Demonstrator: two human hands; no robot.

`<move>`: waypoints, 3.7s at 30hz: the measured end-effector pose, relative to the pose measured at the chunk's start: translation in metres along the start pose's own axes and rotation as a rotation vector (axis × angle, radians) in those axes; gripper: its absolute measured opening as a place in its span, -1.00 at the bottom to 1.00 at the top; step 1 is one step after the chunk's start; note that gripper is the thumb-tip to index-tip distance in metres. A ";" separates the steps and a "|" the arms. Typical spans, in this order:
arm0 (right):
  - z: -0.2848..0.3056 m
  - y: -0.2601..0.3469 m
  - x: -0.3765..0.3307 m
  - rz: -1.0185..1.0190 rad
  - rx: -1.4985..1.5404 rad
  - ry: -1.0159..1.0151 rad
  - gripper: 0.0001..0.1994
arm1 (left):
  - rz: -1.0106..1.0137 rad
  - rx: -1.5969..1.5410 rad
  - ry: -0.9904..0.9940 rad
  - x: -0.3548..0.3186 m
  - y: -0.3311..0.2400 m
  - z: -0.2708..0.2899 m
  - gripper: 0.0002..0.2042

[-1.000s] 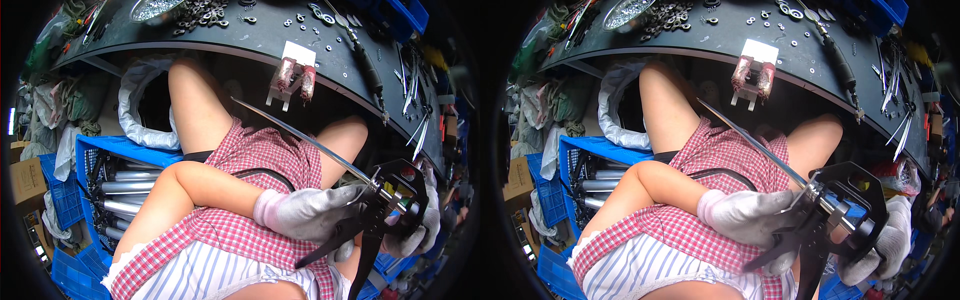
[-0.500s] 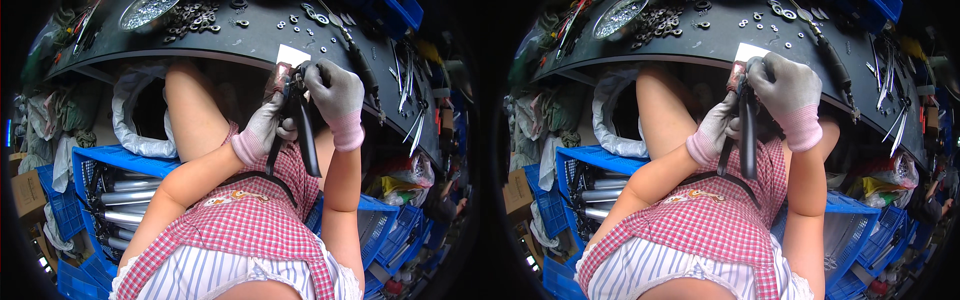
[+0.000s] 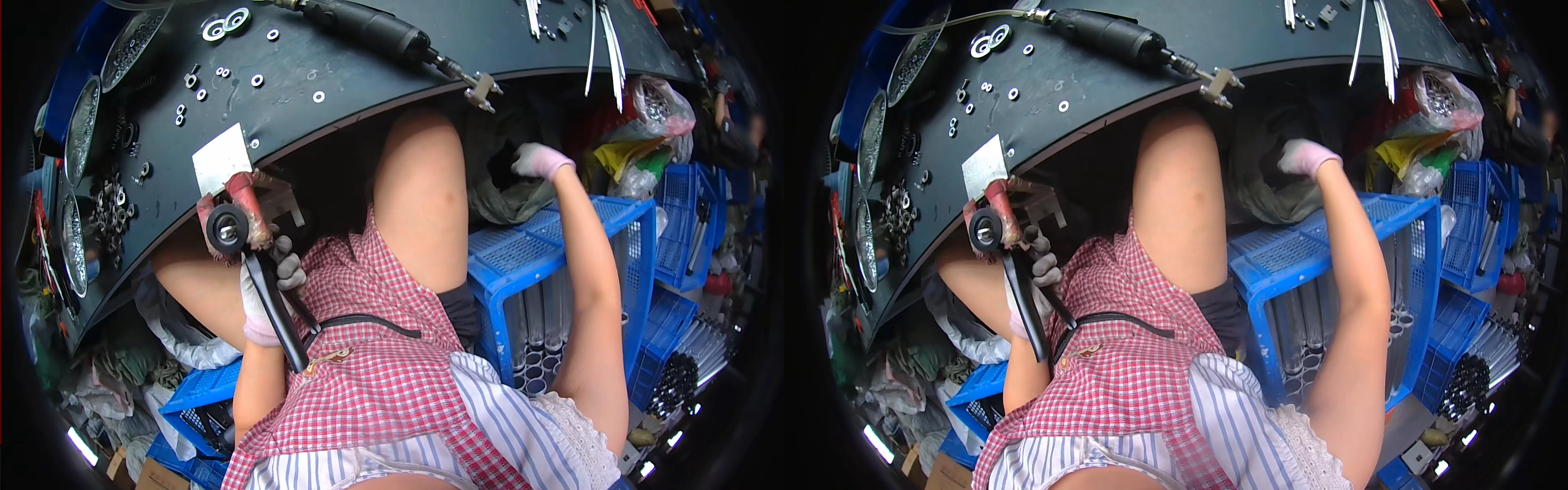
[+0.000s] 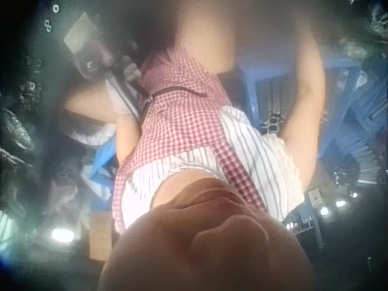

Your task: Assembling mechanical components into a cylindrical housing using tools and fasteners.

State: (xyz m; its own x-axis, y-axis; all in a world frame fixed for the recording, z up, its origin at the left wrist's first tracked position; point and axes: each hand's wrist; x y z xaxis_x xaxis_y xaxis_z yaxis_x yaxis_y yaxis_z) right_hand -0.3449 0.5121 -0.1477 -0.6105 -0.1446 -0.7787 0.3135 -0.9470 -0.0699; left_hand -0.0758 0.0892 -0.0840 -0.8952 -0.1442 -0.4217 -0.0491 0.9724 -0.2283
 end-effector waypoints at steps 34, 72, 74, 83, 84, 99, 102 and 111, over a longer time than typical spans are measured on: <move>-0.036 0.021 -0.146 -0.134 1.067 -0.705 -0.79 | -0.979 2.946 0.198 0.181 -0.192 -0.138 -0.73; -0.016 0.302 -0.173 0.843 1.747 0.702 -0.24 | -0.759 0.697 0.148 0.008 -0.039 -0.077 -0.76; -0.014 0.298 -0.179 0.804 1.771 0.674 -0.25 | -0.753 0.656 0.129 0.008 -0.041 -0.076 -0.76; -0.003 0.299 -0.213 0.744 1.607 0.493 -0.30 | -0.791 0.620 0.122 0.004 -0.051 -0.062 -0.75; -0.001 0.299 -0.212 0.740 1.609 0.485 -0.30 | -0.786 0.617 0.127 0.004 -0.051 -0.062 -0.75; 0.002 0.313 -0.196 0.710 1.568 0.442 -0.40 | -1.047 1.136 0.494 0.009 -0.038 -0.077 -0.76; 0.006 0.313 -0.200 0.768 1.585 0.464 -0.37 | -1.097 1.404 0.554 0.010 -0.045 -0.089 -0.75; 0.006 0.295 -0.190 0.767 1.520 0.626 -0.49 | -1.264 1.679 0.624 -0.003 -0.047 -0.089 -0.70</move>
State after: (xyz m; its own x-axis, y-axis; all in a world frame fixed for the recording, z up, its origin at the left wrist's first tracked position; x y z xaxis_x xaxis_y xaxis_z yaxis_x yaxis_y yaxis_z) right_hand -0.1412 0.2583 -0.0165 -0.2194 -0.8499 -0.4791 -0.7208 -0.1898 0.6667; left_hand -0.1100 0.0606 0.0058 -0.7152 0.0007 0.6989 -0.5457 -0.6253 -0.5578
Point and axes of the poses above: each hand's wrist, its own x-axis towards the middle knuckle, its own z-axis out of the back of the hand, y = z × x, and after that the axes turned 11 degrees about -z, right-handed
